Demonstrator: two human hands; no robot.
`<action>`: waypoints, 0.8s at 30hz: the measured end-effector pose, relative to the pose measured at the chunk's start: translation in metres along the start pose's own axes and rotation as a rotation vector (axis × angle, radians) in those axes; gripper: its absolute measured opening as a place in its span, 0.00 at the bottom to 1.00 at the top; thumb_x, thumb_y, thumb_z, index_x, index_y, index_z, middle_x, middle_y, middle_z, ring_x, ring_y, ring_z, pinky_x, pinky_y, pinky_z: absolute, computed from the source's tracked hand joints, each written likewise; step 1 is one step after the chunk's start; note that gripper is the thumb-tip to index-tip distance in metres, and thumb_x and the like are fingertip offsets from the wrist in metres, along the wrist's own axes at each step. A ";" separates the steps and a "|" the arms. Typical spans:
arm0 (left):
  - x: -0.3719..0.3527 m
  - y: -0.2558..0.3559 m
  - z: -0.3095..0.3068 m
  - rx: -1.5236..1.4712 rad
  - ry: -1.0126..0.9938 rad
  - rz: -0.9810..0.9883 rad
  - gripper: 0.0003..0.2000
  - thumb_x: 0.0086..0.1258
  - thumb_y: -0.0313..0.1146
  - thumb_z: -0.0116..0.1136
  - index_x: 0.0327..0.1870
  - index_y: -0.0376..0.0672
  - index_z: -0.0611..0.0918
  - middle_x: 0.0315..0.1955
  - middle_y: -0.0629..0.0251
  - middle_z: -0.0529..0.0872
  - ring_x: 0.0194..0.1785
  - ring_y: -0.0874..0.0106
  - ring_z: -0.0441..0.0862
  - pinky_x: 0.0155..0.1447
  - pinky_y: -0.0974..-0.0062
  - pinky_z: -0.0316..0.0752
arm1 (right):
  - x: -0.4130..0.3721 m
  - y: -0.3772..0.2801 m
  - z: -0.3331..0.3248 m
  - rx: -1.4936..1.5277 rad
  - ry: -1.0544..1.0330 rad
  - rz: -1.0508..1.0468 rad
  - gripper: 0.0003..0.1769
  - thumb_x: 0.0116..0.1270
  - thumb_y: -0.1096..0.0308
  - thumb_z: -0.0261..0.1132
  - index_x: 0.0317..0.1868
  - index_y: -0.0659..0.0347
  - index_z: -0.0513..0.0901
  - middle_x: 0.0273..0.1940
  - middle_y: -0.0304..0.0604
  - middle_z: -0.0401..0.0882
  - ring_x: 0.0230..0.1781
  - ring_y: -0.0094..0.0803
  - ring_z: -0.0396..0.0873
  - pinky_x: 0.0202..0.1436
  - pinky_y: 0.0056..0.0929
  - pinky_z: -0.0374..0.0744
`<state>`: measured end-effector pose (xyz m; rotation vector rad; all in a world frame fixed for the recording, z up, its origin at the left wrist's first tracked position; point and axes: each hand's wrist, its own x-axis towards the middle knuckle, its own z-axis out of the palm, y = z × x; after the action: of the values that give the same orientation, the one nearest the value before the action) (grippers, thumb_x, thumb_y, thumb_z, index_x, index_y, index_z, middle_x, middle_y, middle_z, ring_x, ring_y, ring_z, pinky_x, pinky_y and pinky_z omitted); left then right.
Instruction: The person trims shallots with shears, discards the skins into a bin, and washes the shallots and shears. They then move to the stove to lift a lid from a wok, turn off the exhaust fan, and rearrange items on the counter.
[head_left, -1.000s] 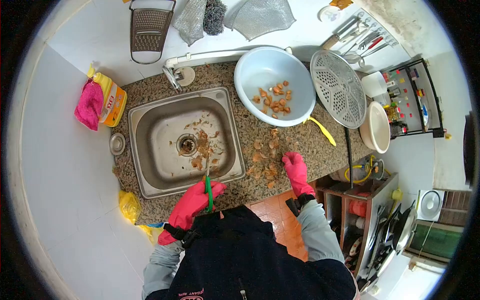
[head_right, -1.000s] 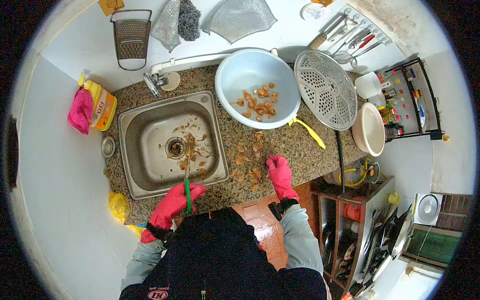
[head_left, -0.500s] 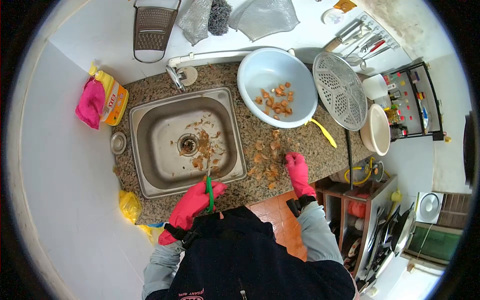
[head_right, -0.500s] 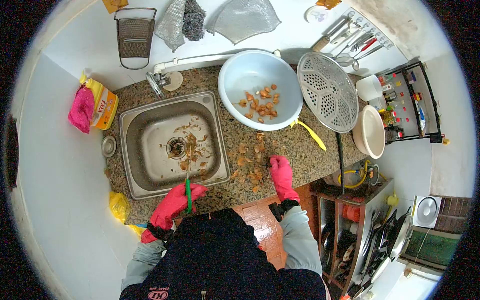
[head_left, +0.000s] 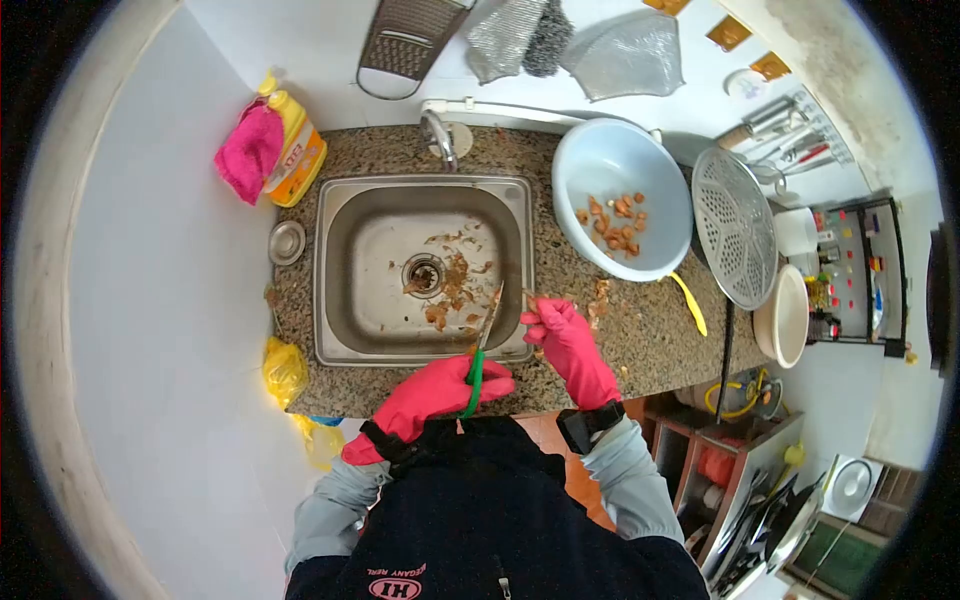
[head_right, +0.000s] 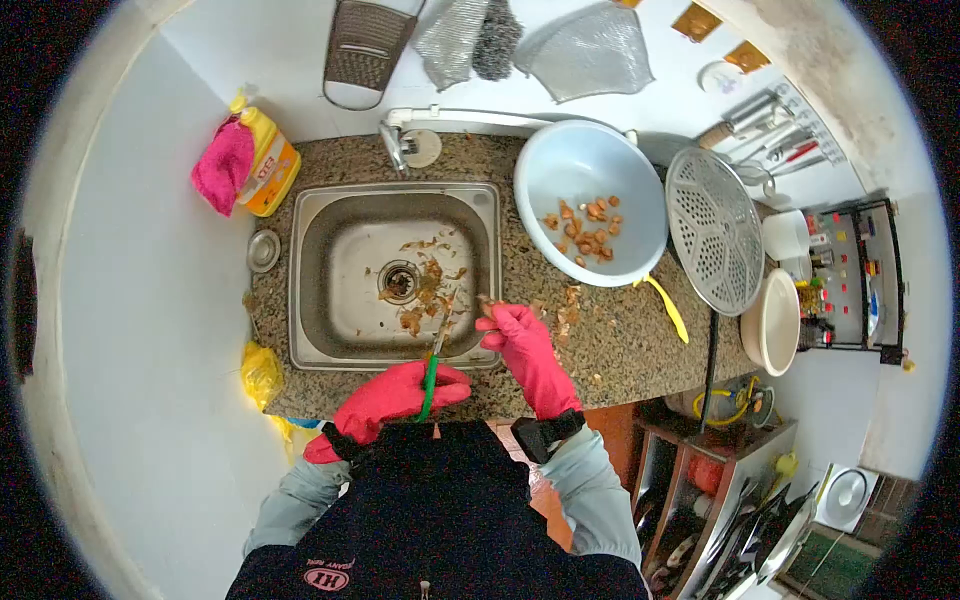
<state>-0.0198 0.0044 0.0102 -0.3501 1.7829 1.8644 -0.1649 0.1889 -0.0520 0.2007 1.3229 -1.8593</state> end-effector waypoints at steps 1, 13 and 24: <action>0.000 -0.001 -0.001 0.017 0.012 0.045 0.23 0.67 0.50 0.61 0.51 0.38 0.82 0.45 0.58 0.86 0.48 0.68 0.82 0.53 0.70 0.76 | 0.004 0.003 0.006 -0.007 -0.012 0.006 0.18 0.71 0.58 0.62 0.50 0.64 0.75 0.39 0.46 0.84 0.27 0.25 0.79 0.37 0.27 0.80; -0.007 0.001 -0.010 0.120 0.074 0.141 0.29 0.62 0.53 0.63 0.54 0.36 0.80 0.46 0.55 0.85 0.42 0.67 0.84 0.49 0.69 0.78 | 0.008 0.012 0.052 -0.039 -0.087 0.055 0.17 0.71 0.58 0.62 0.49 0.63 0.75 0.38 0.43 0.83 0.29 0.26 0.80 0.38 0.30 0.80; -0.014 0.012 -0.015 0.085 -0.016 0.171 0.33 0.60 0.52 0.66 0.61 0.38 0.75 0.46 0.53 0.83 0.31 0.70 0.83 0.35 0.72 0.79 | 0.019 0.004 0.054 -0.014 0.012 -0.030 0.17 0.73 0.57 0.59 0.51 0.63 0.75 0.37 0.43 0.83 0.27 0.23 0.77 0.37 0.27 0.80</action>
<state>-0.0171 -0.0133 0.0267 -0.1555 1.9265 1.8924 -0.1574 0.1324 -0.0421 0.1862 1.3536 -1.8761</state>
